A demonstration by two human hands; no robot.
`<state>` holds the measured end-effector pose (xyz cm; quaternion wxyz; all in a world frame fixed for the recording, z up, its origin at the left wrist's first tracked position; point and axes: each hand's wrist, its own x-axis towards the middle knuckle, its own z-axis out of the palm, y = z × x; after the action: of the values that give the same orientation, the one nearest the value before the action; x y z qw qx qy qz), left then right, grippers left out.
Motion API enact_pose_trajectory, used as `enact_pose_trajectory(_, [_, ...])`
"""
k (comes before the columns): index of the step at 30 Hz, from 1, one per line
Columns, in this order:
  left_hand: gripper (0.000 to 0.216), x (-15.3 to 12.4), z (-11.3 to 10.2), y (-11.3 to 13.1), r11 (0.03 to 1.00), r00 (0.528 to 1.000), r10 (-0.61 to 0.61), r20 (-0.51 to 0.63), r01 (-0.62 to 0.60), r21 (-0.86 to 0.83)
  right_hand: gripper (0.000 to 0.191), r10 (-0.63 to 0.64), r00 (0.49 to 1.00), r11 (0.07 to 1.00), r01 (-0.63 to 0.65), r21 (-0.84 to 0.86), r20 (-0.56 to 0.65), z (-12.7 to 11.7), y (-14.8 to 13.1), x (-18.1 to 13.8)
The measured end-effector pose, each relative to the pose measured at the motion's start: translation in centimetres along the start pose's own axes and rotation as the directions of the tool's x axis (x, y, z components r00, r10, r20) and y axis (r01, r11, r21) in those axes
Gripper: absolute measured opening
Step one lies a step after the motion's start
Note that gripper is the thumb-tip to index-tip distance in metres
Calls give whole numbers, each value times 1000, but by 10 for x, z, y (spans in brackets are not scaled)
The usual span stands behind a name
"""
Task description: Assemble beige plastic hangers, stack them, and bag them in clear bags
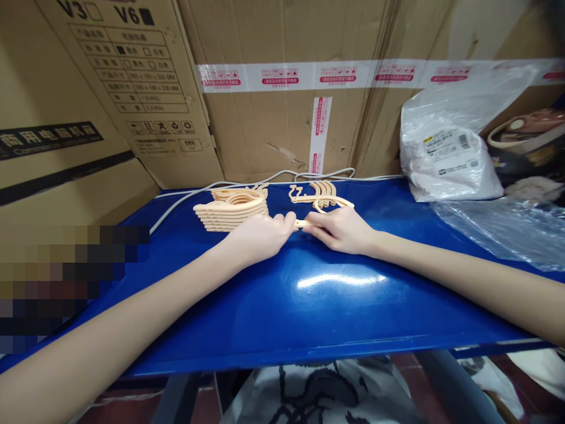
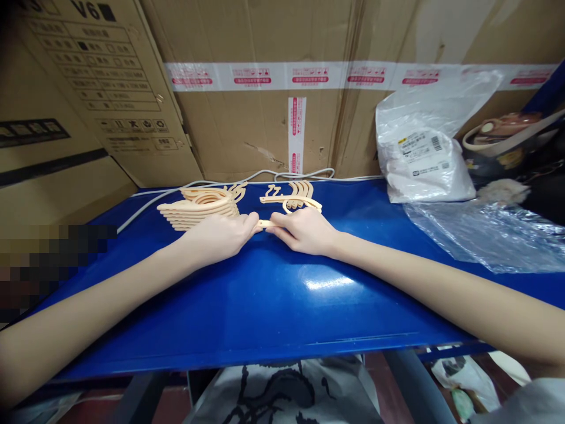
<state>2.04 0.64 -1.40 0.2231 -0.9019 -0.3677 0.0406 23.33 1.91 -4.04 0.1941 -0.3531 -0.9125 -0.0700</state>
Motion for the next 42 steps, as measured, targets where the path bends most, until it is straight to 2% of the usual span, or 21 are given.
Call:
enact_pose_trajectory(11, [33,-3,5,1,997,995,21,-97,-13,80,41,-19,999,998,16,61,45,-2,0,2])
enact_pose_trajectory(21, [31,-4,3,-1,1000,984,25,-175,-25,0,42,-43,997,997,38,68,70,-1,1,1])
enact_pose_trajectory(30, [30,-3,7,-6,994,988,-22,-150,5,-113,42,-18,996,1000,17,15,85,0,1,1])
enact_pose_trajectory(42, [31,-4,3,-8,979,995,-77,-61,64,-194,46,-60,995,987,72,-142,86,-1,0,1])
